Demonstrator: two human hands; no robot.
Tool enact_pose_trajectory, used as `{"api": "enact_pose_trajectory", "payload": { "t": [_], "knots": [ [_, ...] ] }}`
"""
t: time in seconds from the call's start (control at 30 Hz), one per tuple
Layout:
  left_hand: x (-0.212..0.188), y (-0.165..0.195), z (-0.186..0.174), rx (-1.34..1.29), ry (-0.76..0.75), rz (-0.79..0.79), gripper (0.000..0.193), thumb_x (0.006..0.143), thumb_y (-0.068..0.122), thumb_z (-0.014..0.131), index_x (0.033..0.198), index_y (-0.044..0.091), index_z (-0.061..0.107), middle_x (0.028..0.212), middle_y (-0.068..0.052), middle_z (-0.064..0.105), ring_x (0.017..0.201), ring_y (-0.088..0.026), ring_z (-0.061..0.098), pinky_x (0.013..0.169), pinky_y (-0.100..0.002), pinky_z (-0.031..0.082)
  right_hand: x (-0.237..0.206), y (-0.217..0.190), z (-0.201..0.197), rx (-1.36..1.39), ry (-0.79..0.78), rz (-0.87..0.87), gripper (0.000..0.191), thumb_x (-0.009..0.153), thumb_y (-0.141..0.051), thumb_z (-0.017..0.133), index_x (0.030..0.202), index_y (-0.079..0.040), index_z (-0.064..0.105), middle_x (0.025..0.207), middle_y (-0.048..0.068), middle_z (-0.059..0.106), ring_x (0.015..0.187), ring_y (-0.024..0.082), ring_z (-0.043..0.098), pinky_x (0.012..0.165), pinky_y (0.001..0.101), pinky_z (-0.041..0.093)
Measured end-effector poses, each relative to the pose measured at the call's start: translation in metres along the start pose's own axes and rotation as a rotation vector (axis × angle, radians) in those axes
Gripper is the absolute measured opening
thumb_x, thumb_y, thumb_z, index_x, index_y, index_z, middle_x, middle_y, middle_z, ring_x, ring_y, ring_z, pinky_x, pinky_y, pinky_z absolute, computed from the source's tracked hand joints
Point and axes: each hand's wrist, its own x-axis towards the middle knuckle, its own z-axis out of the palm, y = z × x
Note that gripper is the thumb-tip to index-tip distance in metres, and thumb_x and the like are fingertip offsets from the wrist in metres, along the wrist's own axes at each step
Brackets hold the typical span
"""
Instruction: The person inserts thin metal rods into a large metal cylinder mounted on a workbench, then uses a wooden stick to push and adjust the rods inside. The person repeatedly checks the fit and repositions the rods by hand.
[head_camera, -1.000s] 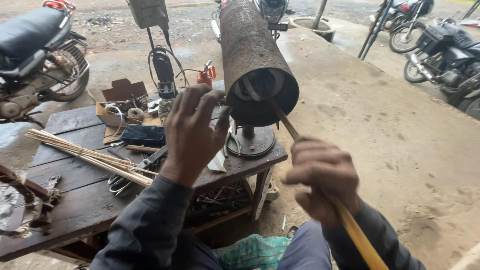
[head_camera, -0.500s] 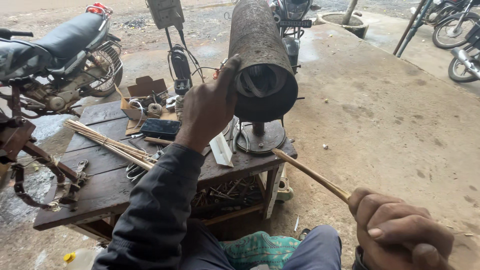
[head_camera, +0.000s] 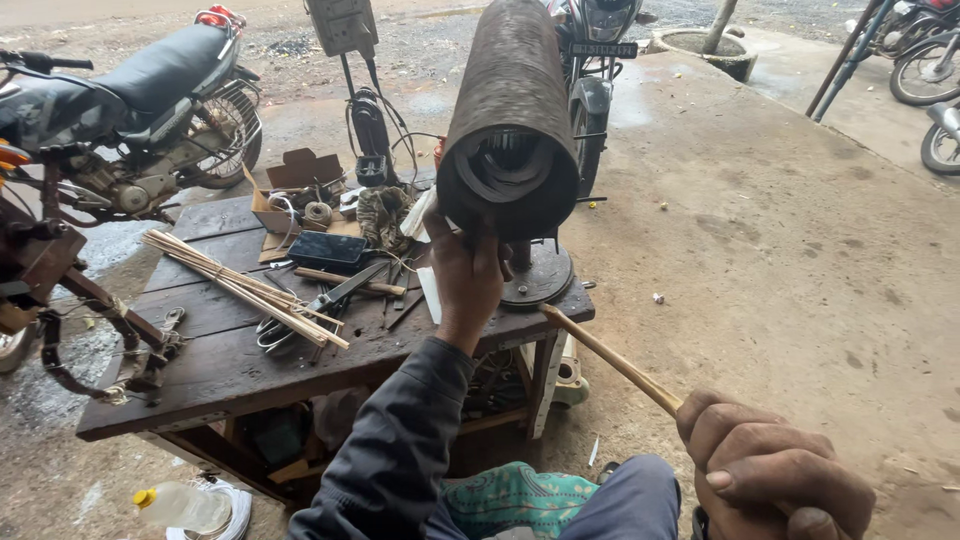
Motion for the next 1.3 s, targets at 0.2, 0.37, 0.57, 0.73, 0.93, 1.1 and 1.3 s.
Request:
{"api": "enact_pose_trajectory", "payload": {
  "t": [0.2, 0.37, 0.57, 0.73, 0.93, 1.1, 1.3],
  "knots": [
    [-0.006, -0.004, 0.013, -0.3, 0.04, -0.135, 0.031, 0.105, 0.011, 0.057, 0.122, 0.008, 0.032, 0.075, -0.005, 0.064, 0.057, -0.009, 0.059, 0.046, -0.025, 0.046, 0.003, 0.002, -0.003, 0.019, -0.043, -0.012, 0.043, 0.105, -0.039, 0.052, 0.094, 0.0, 0.067, 0.053, 0.008, 0.055, 0.051, 0.019, 0.048, 0.059, 0.047, 0.043],
    [-0.004, -0.001, 0.006, -0.005, 0.061, -0.065, 0.033, 0.102, 0.012, 0.058, 0.124, 0.007, 0.034, 0.078, -0.009, 0.073, 0.062, -0.012, 0.07, 0.049, -0.027, 0.051, 0.003, 0.008, -0.001, 0.053, -0.057, 0.02, 0.043, 0.104, -0.037, 0.053, 0.094, 0.002, 0.068, 0.052, 0.009, 0.055, 0.051, 0.019, 0.046, 0.059, 0.0463, 0.038],
    [0.006, 0.006, -0.012, 0.176, 0.004, 0.342, 0.04, 0.11, 0.011, 0.056, 0.142, 0.006, 0.032, 0.097, -0.018, 0.077, 0.088, -0.027, 0.079, 0.069, -0.037, 0.06, -0.01, 0.017, 0.008, 0.104, 0.031, 0.063, 0.044, 0.101, -0.036, 0.056, 0.089, 0.003, 0.071, 0.052, 0.009, 0.053, 0.051, 0.018, 0.042, 0.055, 0.0406, 0.033],
    [0.021, 0.005, -0.03, 0.252, -0.132, 0.197, 0.048, 0.108, 0.014, 0.057, 0.148, 0.009, 0.03, 0.09, -0.016, 0.08, 0.079, -0.024, 0.081, 0.064, -0.035, 0.06, -0.023, 0.019, -0.001, 0.113, 0.021, 0.195, 0.043, 0.102, -0.035, 0.057, 0.093, 0.005, 0.069, 0.05, 0.008, 0.05, 0.051, 0.016, 0.036, 0.054, 0.0389, 0.031],
    [0.038, -0.008, -0.057, -0.105, -0.213, 0.118, 0.05, 0.111, 0.012, 0.061, 0.153, 0.005, 0.036, 0.113, -0.017, 0.079, 0.106, -0.021, 0.079, 0.084, -0.034, 0.064, -0.039, 0.035, -0.027, 0.17, -0.008, 0.196, 0.045, 0.109, -0.032, 0.06, 0.099, 0.01, 0.071, 0.056, 0.011, 0.053, 0.057, 0.018, 0.039, 0.057, 0.037, 0.03],
    [0.09, -0.01, -0.112, 0.151, 0.02, -0.211, 0.066, 0.093, 0.024, 0.078, 0.15, 0.008, 0.048, 0.091, -0.022, 0.072, 0.074, -0.022, 0.072, 0.066, -0.035, 0.051, -0.042, 0.058, -0.039, 0.246, -0.012, 0.2, 0.048, 0.11, -0.031, 0.06, 0.098, 0.013, 0.072, 0.058, 0.013, 0.055, 0.059, 0.019, 0.041, 0.06, 0.0378, 0.03],
    [0.091, -0.023, -0.164, 0.811, 0.366, -0.31, 0.041, 0.087, 0.033, 0.075, 0.12, 0.01, 0.069, 0.106, -0.013, 0.078, 0.097, -0.028, 0.075, 0.09, -0.042, 0.057, -0.055, 0.046, -0.051, 0.052, 0.051, 0.237, 0.046, 0.11, -0.036, 0.058, 0.095, 0.006, 0.069, 0.06, 0.013, 0.057, 0.052, 0.02, 0.047, 0.061, 0.0411, 0.038]
  ]
}}
